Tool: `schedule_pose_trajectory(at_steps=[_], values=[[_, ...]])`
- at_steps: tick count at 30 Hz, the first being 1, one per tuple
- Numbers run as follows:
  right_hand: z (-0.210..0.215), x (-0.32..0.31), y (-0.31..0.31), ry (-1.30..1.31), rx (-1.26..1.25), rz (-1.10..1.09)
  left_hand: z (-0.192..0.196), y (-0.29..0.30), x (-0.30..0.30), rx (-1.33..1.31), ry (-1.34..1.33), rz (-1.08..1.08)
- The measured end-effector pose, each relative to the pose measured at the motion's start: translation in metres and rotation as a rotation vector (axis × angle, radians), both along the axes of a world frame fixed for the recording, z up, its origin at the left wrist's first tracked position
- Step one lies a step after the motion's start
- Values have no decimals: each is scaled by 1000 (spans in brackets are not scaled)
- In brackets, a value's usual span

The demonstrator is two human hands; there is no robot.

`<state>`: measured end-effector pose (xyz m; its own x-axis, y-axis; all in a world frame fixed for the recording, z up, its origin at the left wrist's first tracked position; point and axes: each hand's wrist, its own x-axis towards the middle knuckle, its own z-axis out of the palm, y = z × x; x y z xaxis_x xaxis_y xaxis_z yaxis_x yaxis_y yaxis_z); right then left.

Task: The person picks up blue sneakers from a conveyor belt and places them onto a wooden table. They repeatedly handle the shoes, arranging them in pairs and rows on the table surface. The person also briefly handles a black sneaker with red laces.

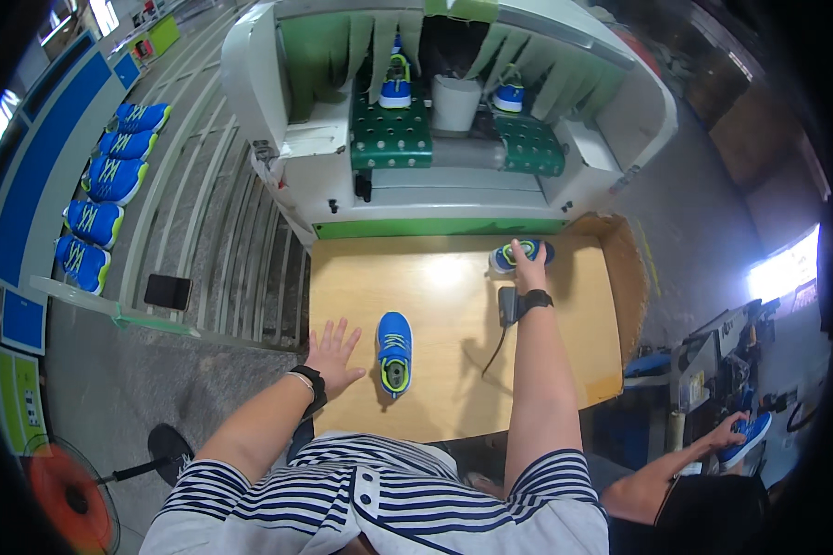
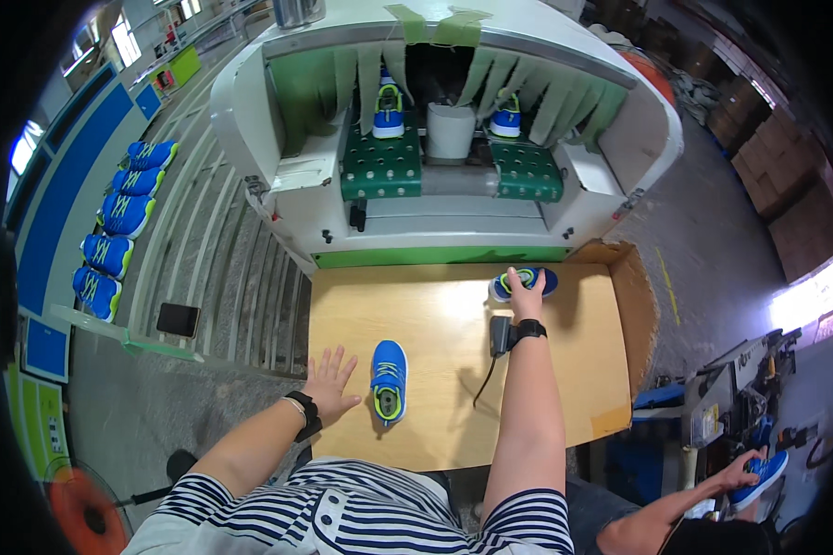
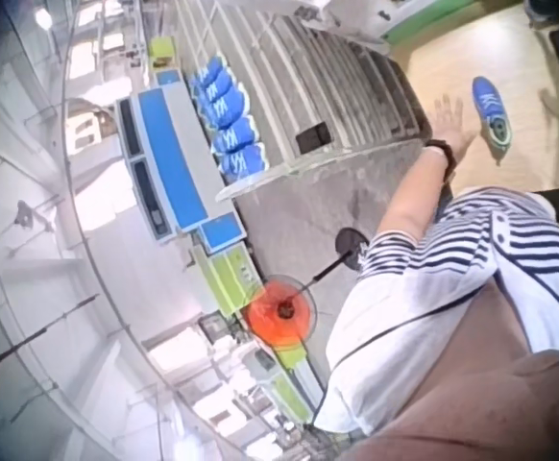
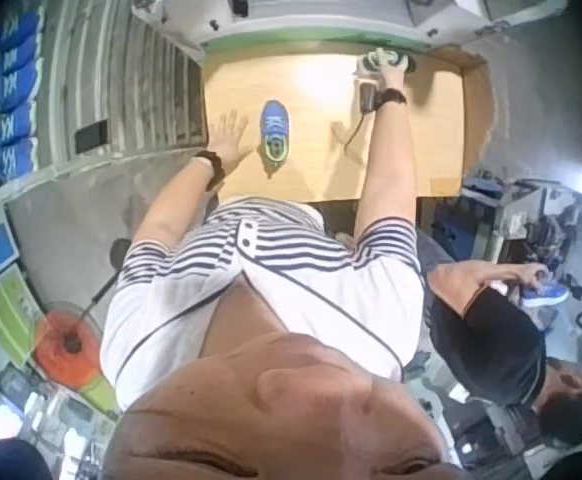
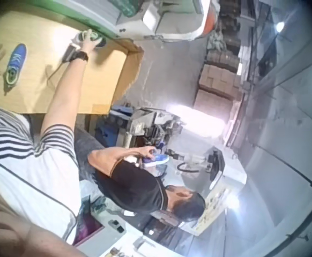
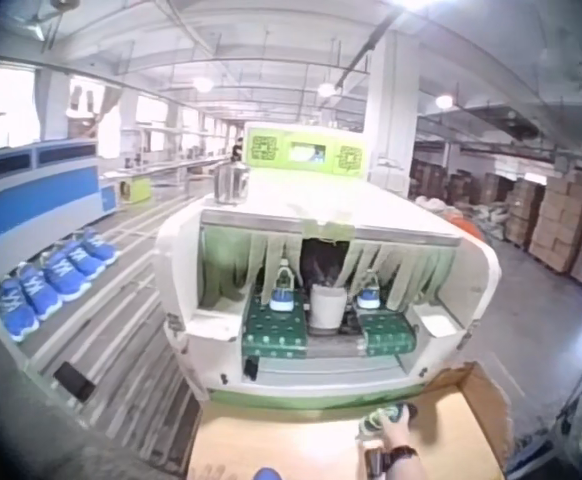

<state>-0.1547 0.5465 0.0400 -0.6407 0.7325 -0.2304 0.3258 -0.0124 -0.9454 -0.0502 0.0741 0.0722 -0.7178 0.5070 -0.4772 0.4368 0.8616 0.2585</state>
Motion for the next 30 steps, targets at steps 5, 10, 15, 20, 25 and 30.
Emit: schedule_pose_trajectory(at_steps=[5,10,15,20,25,30], values=[[-23,-6,-5,55,74,-47,17,7,-8,132,-82,63],[63,41,-135,103,-314,487,31,29,-40,859,104,440],[31,47,-155,-61,289,616,62,65,-105,716,253,312],[17,24,-131,67,505,725,43,76,-112,681,139,385],[12,-2,-156,-62,752,591,48,77,-104,625,163,368],[32,6,-171,86,824,920,68,45,-114,591,248,303]])
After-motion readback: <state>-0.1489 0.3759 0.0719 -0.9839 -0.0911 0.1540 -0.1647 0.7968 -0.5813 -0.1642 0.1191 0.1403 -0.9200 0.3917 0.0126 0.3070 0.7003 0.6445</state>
